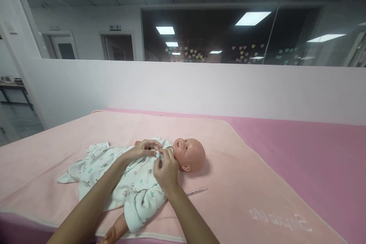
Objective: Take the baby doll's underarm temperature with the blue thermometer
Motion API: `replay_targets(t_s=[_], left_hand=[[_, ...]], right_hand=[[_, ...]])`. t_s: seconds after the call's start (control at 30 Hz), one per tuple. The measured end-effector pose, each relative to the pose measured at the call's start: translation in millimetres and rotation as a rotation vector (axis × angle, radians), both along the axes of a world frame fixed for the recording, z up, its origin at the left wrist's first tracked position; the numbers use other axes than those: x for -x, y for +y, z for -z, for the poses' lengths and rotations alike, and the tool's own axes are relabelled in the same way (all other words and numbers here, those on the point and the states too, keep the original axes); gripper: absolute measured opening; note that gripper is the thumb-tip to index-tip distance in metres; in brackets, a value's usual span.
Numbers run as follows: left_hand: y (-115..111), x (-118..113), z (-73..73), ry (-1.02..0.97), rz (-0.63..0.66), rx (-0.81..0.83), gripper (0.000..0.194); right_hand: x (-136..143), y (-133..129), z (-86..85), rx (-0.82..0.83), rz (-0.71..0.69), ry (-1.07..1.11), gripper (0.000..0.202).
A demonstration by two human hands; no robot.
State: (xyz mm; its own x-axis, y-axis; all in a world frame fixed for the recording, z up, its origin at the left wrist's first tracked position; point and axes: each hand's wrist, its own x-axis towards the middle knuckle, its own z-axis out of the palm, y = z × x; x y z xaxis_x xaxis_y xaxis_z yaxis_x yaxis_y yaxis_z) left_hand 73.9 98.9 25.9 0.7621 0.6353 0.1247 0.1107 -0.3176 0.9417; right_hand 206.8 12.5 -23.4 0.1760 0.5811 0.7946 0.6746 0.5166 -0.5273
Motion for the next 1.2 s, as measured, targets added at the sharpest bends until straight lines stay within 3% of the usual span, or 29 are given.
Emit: replay_targets(t_s=[0.6, 1.2], left_hand=[[1.8, -0.9, 0.3, 0.014, -0.052, -0.037, 0.031], [-0.4, -1.7, -3.5, 0.032, -0.049, -0.135, 0.029]], right_hand=[[-0.2, 6.5, 8.8, -0.050, 0.053, -0.026, 0.024], [0.6, 5.2, 5.9, -0.008, 0.050, 0.024, 0.030]])
